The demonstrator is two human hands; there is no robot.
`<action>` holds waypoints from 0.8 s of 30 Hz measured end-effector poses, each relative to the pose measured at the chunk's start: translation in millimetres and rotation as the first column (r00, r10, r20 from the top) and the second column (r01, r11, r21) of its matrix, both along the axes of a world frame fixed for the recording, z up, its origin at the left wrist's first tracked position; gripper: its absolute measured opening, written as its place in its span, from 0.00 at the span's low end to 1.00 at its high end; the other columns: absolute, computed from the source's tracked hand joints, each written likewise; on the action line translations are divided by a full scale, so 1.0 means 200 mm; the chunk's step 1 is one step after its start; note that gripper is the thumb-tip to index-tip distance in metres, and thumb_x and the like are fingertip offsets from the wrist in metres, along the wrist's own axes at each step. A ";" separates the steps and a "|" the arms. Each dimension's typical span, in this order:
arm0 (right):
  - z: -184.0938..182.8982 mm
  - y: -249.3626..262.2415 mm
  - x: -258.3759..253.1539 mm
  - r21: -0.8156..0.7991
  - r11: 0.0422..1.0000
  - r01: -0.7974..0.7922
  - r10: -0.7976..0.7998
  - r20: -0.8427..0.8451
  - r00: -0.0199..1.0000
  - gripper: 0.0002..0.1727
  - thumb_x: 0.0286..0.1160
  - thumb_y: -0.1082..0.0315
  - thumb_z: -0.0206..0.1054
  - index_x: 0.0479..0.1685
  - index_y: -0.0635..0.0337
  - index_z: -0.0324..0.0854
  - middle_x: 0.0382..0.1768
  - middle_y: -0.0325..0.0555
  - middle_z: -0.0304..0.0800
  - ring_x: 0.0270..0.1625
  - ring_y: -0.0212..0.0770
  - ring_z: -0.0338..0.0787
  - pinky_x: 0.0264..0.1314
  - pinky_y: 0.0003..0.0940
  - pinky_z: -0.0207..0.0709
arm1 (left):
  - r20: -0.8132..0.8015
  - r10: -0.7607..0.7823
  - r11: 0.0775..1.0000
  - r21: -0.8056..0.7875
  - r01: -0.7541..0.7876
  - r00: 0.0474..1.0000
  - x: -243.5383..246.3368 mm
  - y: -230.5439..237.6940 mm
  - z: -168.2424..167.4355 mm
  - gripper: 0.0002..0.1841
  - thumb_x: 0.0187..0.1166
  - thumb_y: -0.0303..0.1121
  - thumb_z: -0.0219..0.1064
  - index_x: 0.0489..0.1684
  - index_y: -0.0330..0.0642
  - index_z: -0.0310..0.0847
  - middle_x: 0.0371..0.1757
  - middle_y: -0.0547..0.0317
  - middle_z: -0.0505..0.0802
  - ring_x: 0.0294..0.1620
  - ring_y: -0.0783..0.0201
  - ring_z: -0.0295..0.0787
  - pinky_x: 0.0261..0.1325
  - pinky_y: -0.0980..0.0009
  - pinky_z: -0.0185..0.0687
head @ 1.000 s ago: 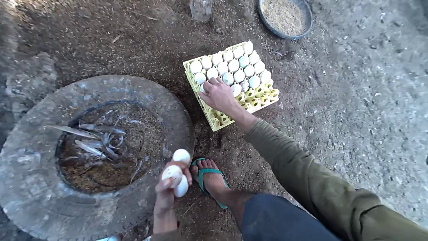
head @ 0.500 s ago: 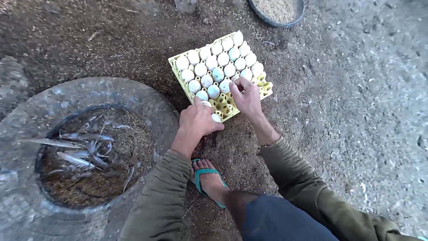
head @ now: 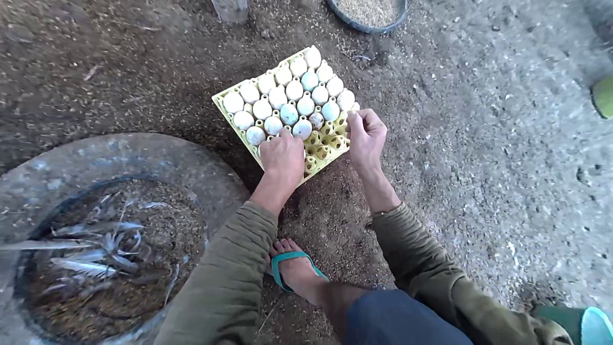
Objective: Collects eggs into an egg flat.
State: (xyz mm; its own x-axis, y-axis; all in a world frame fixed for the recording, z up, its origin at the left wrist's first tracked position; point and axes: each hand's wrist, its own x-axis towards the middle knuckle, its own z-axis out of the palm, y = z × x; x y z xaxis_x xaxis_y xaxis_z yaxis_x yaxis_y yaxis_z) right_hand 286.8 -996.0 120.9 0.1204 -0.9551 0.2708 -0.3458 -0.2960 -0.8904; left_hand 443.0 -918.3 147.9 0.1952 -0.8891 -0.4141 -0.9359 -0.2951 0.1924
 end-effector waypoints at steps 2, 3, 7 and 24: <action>-0.01 0.00 -0.02 -0.006 1.000 0.018 -0.018 0.032 0.999 0.12 0.85 0.64 0.61 0.36 0.60 0.84 0.25 0.35 0.84 0.27 0.28 0.83 0.33 0.27 0.80 | -0.036 0.005 0.998 -0.070 -0.007 0.999 -0.03 -0.03 -0.01 0.32 0.67 0.44 0.81 0.70 0.40 0.81 0.68 0.36 0.83 0.56 0.35 0.87 0.51 0.38 0.83; -0.01 0.00 -0.03 -0.016 0.999 0.033 -0.032 0.054 0.998 0.12 0.85 0.64 0.61 0.35 0.60 0.84 0.25 0.35 0.84 0.26 0.27 0.83 0.32 0.26 0.80 | -0.072 -0.015 0.987 -0.158 0.003 0.997 -0.04 -0.04 -0.02 0.30 0.68 0.46 0.81 0.67 0.39 0.83 0.66 0.36 0.84 0.58 0.36 0.87 0.53 0.39 0.83; 0.01 -0.02 -0.06 -0.109 0.990 0.086 -0.066 0.174 0.983 0.12 0.86 0.68 0.58 0.33 0.58 0.82 0.22 0.31 0.83 0.25 0.26 0.82 0.32 0.25 0.79 | -0.219 -0.233 0.723 -0.690 0.018 0.947 -0.09 -0.15 -0.23 0.16 0.75 0.41 0.75 0.43 0.33 0.91 0.47 0.39 0.89 0.53 0.40 0.88 0.55 0.44 0.82; 0.34 0.03 -0.05 -0.240 0.834 -0.498 0.478 -0.140 0.867 0.14 0.90 0.68 0.58 0.60 0.69 0.81 0.47 0.44 0.92 0.45 0.37 0.93 0.54 0.40 0.90 | -0.354 0.340 0.250 -0.859 -0.447 0.871 0.68 1.49 -0.18 0.13 0.89 0.32 0.56 0.48 0.27 0.77 0.40 0.47 0.85 0.40 0.70 0.82 0.47 0.75 0.81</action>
